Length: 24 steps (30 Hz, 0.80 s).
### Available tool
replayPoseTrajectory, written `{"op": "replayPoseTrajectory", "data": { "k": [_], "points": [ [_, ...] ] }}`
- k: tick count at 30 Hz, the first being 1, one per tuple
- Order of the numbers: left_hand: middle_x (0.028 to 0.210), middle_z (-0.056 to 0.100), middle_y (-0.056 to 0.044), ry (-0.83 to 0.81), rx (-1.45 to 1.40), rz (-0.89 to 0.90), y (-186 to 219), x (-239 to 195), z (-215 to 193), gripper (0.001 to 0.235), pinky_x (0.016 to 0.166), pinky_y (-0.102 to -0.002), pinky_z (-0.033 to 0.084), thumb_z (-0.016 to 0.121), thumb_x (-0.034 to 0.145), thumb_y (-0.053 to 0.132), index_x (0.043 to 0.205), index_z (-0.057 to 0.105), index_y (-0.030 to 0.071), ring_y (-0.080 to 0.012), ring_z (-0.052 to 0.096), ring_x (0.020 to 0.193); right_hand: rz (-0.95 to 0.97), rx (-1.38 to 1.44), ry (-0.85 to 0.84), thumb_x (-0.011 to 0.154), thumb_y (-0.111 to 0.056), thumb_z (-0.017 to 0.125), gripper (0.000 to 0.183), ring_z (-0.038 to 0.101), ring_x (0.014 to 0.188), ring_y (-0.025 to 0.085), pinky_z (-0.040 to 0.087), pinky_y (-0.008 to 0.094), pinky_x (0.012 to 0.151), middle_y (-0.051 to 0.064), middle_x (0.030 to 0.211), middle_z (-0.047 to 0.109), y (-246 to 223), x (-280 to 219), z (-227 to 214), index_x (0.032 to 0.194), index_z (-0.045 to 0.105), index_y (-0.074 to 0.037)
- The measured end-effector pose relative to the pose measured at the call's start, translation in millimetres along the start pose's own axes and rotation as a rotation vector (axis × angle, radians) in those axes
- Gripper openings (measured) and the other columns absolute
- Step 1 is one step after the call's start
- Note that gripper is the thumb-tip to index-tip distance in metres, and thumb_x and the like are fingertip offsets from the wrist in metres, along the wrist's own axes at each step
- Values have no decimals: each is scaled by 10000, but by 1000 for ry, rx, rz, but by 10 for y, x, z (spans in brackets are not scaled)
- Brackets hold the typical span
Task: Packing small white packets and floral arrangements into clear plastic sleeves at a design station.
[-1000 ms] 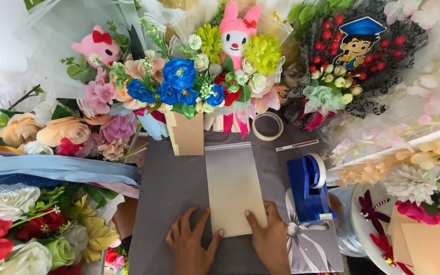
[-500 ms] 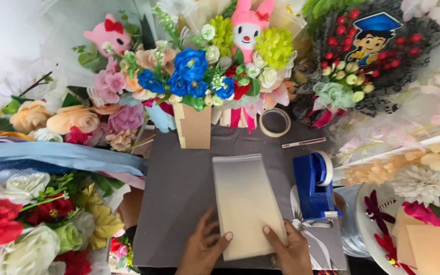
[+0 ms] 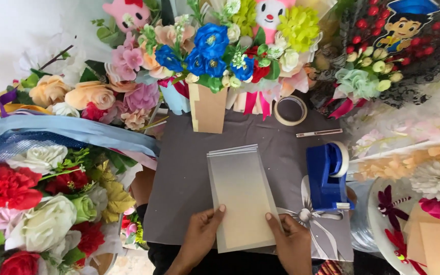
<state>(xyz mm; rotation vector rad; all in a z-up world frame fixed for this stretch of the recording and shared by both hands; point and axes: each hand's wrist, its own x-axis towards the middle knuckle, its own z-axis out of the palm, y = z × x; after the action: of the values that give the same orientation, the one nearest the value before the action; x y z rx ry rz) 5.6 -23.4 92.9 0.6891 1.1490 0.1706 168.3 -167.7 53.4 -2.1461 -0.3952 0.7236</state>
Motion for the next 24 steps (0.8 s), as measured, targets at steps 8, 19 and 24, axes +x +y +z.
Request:
{"op": "replayPoseTrajectory", "data": {
  "k": [8, 19, 24],
  "points": [
    [1065, 841, -170, 21, -153, 167, -116, 159, -45, 442, 819, -335, 642, 564, 991, 272, 1116, 815, -69, -230, 778, 913, 168, -90, 33, 871, -325, 760, 264, 710, 791, 139, 540, 293, 733, 55, 866, 857, -198, -2, -66, 943, 847, -87],
    [1112, 843, -171, -21, 23, 99, -68, 192, -185, 540, 822, -381, 682, 737, 861, 176, 1384, 667, 59, -255, 809, 945, 301, 255, -15, 940, -140, 768, 229, 591, 419, 266, 402, 332, 372, 187, 584, 625, -50, 90, -85, 857, 706, 65],
    [1176, 833, -157, -40, 92, 114, -5, 159, -127, 652, 862, -375, 681, 768, 825, 195, 1447, 600, 92, -242, 803, 1002, 335, 177, -16, 929, -184, 738, 234, 597, 404, 263, 508, 369, 382, 259, 575, 728, -247, -17, -63, 943, 747, 49]
  ]
}}
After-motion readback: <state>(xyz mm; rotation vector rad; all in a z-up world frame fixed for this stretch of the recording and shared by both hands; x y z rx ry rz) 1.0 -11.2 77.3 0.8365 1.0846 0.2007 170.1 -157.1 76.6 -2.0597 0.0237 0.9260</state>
